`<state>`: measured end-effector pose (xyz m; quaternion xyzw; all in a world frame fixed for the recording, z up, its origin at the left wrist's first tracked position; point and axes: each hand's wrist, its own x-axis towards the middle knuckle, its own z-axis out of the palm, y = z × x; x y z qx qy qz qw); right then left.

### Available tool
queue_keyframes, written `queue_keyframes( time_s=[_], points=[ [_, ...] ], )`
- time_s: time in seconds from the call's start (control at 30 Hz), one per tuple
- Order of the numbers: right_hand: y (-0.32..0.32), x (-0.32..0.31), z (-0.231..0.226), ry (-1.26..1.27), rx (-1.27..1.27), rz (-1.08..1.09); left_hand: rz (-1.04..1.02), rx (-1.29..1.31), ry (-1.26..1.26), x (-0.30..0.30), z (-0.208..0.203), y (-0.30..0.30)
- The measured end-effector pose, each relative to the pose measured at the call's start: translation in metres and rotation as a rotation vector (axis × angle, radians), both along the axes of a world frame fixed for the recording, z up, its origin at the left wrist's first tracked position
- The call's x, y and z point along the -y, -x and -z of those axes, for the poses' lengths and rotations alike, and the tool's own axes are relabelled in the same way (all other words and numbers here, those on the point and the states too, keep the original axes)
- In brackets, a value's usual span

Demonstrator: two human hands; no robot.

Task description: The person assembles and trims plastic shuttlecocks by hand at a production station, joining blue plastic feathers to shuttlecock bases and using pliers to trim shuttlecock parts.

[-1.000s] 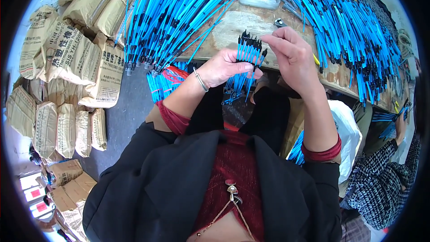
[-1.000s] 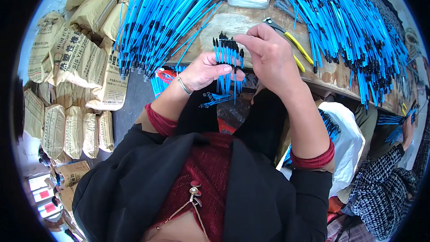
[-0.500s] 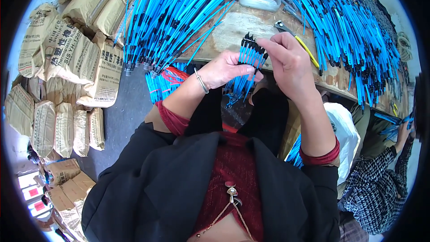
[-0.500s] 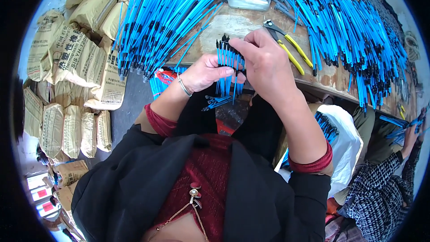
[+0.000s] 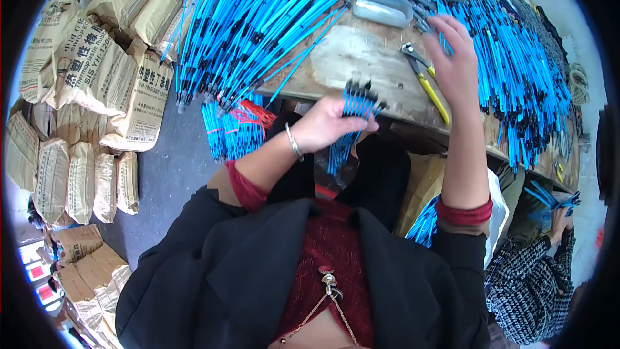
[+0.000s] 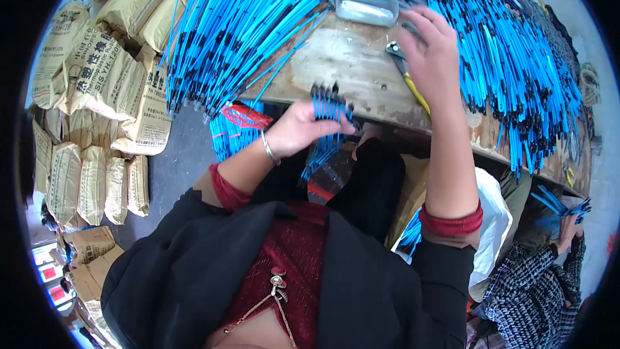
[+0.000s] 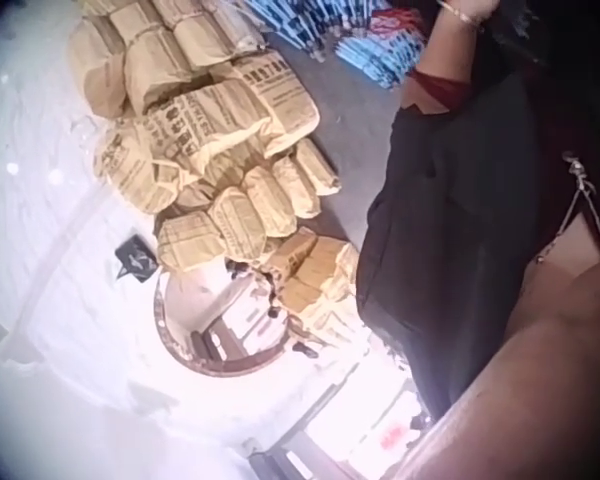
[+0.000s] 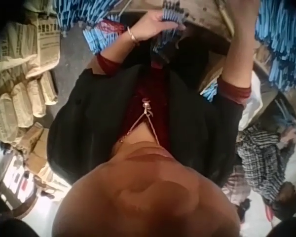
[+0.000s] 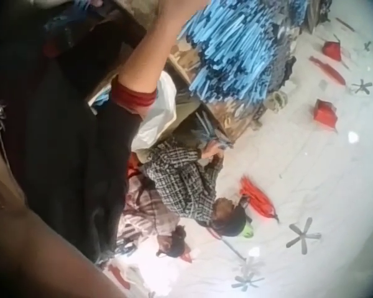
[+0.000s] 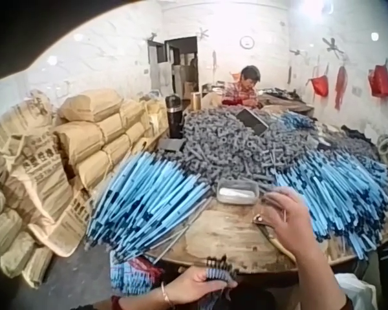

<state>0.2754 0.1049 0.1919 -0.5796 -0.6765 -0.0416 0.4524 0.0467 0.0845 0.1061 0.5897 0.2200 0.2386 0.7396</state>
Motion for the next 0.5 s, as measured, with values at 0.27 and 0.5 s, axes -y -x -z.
queue_keyframes(
  time_s=[0.27, 0.5],
  points=[
    [-0.018, -0.175, 0.056, 0.54, 0.457, -0.038, -0.04, -0.05, -0.065, -0.023, 0.01, 0.002],
    [0.01, -0.204, 0.069, 0.614, 0.753, 0.125, -0.052, 0.083, -0.032, -0.037, 0.023, 0.006]
  ],
)
